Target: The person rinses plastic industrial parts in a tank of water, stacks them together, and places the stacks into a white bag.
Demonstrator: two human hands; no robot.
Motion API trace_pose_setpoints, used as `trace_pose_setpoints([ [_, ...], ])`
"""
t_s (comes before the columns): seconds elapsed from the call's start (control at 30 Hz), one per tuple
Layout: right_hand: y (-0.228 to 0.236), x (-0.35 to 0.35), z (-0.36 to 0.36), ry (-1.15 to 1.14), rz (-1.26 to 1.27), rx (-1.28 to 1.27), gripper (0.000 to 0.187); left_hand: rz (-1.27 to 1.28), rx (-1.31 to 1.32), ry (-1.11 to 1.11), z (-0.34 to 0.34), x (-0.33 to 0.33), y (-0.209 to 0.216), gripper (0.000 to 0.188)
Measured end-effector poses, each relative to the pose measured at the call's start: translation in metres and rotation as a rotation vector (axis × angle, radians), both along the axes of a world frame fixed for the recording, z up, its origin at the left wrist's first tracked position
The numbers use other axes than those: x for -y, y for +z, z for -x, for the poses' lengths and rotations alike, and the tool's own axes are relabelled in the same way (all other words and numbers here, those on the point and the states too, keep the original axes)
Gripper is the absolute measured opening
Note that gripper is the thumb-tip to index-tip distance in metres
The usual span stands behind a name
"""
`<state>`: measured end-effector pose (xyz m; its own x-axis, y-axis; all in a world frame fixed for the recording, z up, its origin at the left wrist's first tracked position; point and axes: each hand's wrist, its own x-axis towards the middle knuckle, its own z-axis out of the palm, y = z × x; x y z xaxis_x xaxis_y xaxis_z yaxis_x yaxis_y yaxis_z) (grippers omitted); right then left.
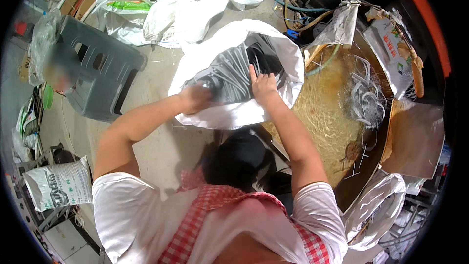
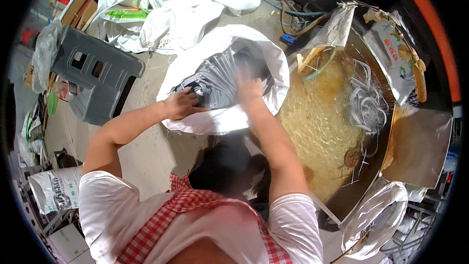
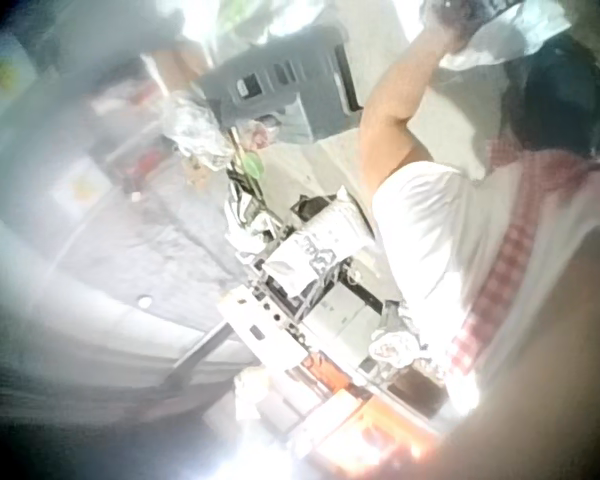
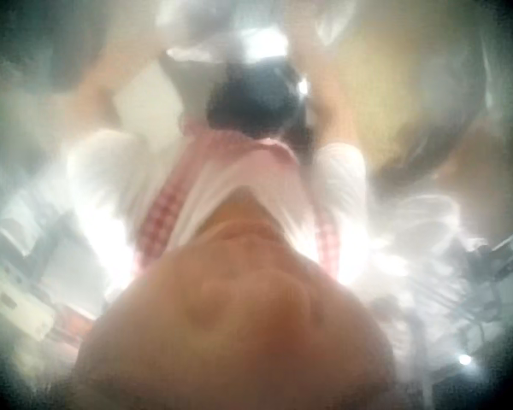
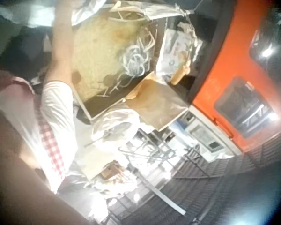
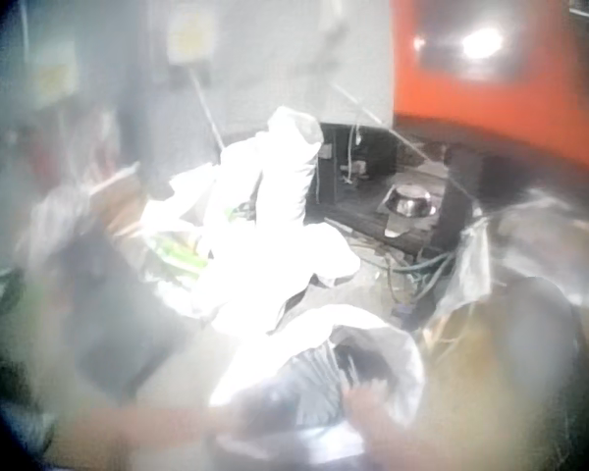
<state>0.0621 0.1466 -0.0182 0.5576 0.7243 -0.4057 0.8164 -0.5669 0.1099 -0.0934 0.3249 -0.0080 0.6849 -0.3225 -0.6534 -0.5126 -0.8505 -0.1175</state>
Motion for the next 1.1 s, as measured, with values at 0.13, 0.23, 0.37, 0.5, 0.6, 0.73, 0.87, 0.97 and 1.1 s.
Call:
trace_pose_setpoints([
  [0.13, -0.001, 0.028, -0.011, -0.036, -0.167, -0.105, 0.068, 0.19, 0.309, -0.114, 0.002, 0.001, 0.008, 0.051],
  [0.23, 0.031, 0.048, -0.002, -0.136, -0.514, -0.284, 0.044, 0.268, 0.38, -0.089, 0.012, 0.003, 0.013, 0.051],
  [0.37, 0.061, 0.101, 0.039, 0.059, -1.34, -0.187, 0.035, 0.376, 0.349, 0.02, 0.017, -0.007, 0.02, 0.05],
  [0.5, 0.045, 0.244, 0.063, -0.548, -1.329, 0.1, 0.027, 0.547, 0.532, 0.253, -0.003, 0.03, 0.069, 0.042],
  [0.6, 0.0, 0.381, 0.111, -1.222, -1.066, 0.23, 0.026, 0.876, 0.496, 0.421, -0.018, 0.086, 0.103, 0.04],
  [0.73, -0.012, 0.525, 0.187, -1.166, -0.674, 0.839, 0.033, 0.984, 0.475, 0.138, -0.027, 0.17, 0.119, 0.04],
  [0.87, 0.032, 0.635, 0.238, -1.456, 0.014, 1.139, 0.043, 1.079, 0.245, -0.064, -0.044, 0.273, 0.109, 0.042],
  [0.97, 0.053, 0.675, 0.264, -1.824, 0.167, 1.006, 0.04, 1.128, 0.108, -0.182, -0.052, 0.327, 0.095, 0.038],
  [1.1, 0.019, 0.747, 0.32, -2.195, -0.166, 0.792, 0.023, 1.243, -0.084, -0.214, -0.064, 0.383, 0.059, 0.036],
])
